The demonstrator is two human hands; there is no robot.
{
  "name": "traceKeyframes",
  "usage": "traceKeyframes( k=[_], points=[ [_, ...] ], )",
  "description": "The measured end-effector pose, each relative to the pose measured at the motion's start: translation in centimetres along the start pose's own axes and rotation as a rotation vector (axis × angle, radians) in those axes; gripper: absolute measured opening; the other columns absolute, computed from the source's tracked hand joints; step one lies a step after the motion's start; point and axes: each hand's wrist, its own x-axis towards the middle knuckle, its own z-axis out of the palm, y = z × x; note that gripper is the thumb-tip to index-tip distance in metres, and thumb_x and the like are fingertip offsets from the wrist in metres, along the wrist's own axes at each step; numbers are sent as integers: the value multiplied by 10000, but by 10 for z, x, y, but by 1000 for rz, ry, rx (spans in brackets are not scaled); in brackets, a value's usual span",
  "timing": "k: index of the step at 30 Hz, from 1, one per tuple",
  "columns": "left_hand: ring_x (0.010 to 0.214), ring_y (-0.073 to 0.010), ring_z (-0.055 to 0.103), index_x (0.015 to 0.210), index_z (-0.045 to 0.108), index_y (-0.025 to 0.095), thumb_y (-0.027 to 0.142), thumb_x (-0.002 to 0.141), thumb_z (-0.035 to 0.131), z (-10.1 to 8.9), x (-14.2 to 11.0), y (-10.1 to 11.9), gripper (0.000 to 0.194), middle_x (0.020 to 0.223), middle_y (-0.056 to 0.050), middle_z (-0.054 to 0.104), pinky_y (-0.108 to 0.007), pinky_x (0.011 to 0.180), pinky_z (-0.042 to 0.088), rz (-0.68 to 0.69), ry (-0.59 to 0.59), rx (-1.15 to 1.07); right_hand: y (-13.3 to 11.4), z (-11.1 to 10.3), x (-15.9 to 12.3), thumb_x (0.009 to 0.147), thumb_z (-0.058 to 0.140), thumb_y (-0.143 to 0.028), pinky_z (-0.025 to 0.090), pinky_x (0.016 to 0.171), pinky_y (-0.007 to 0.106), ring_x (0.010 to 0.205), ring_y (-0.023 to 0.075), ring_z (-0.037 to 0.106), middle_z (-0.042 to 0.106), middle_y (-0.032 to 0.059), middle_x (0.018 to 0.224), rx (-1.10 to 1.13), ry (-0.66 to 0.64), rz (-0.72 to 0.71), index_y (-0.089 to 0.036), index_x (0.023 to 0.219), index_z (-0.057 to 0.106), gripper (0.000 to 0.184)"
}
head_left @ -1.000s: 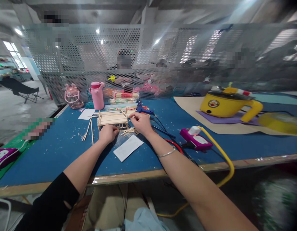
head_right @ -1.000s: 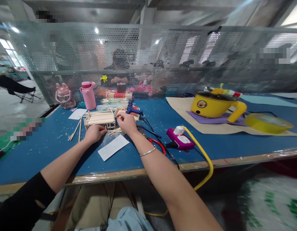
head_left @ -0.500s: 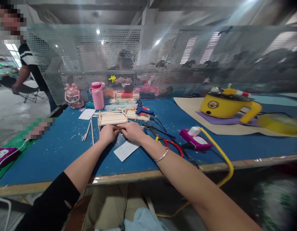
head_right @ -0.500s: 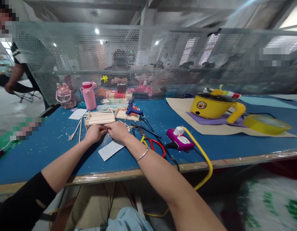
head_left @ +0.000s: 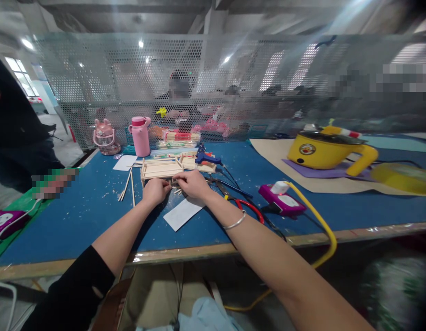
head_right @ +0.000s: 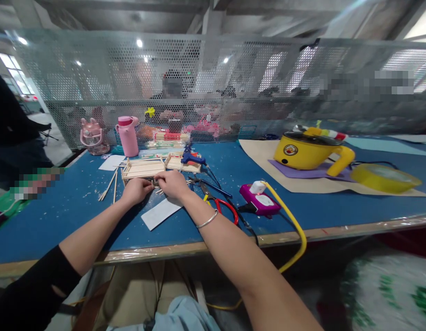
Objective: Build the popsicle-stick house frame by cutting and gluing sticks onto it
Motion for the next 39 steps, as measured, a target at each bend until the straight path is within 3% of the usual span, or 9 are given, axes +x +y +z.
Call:
traceKeyframes(
  k=[3,7,18,23,30,39],
  points=[
    [838,-200,630,907,713,251,374,794,511,1,0,0,263,881,-65,711,-244,674,420,-6,7,-10,-1,-3,0,746,459,-165,407,620,220,696,149,619,715,26,783,12,81,55,-196,876,712,286],
    [846,-196,627,887,717,252,371,797,509,0,-1,0,256,870,-60,711,-239,673,417,-2,7,-2,-1,-4,-1,719,466,-164,368,560,220,595,140,577,692,23,677,6,92,59,-187,815,715,268],
    [840,-203,629,887,717,256,384,791,494,-1,0,1,275,867,-64,711,-243,664,418,-3,-1,-1,4,-4,1,688,461,-175,316,507,215,509,121,486,604,-6,581,52,266,162,-179,865,669,273],
    [813,-201,628,880,717,250,388,788,490,0,0,-1,280,849,-66,709,-245,646,409,-2,2,-3,1,-4,0,687,473,-188,313,508,211,505,117,480,602,-4,574,60,255,145,-174,820,676,243],
    [808,-202,626,866,716,241,382,780,509,2,1,-2,265,857,-62,712,-245,649,409,-5,20,-16,-1,-3,-1,695,475,-184,314,514,207,510,114,493,631,4,570,46,145,69,-181,759,702,236],
    [829,-196,631,858,717,240,373,790,499,1,0,0,264,860,-63,712,-234,655,415,3,11,-2,0,-2,0,689,481,-170,304,508,205,498,107,482,632,7,571,51,131,67,-170,753,699,227]
  ],
)
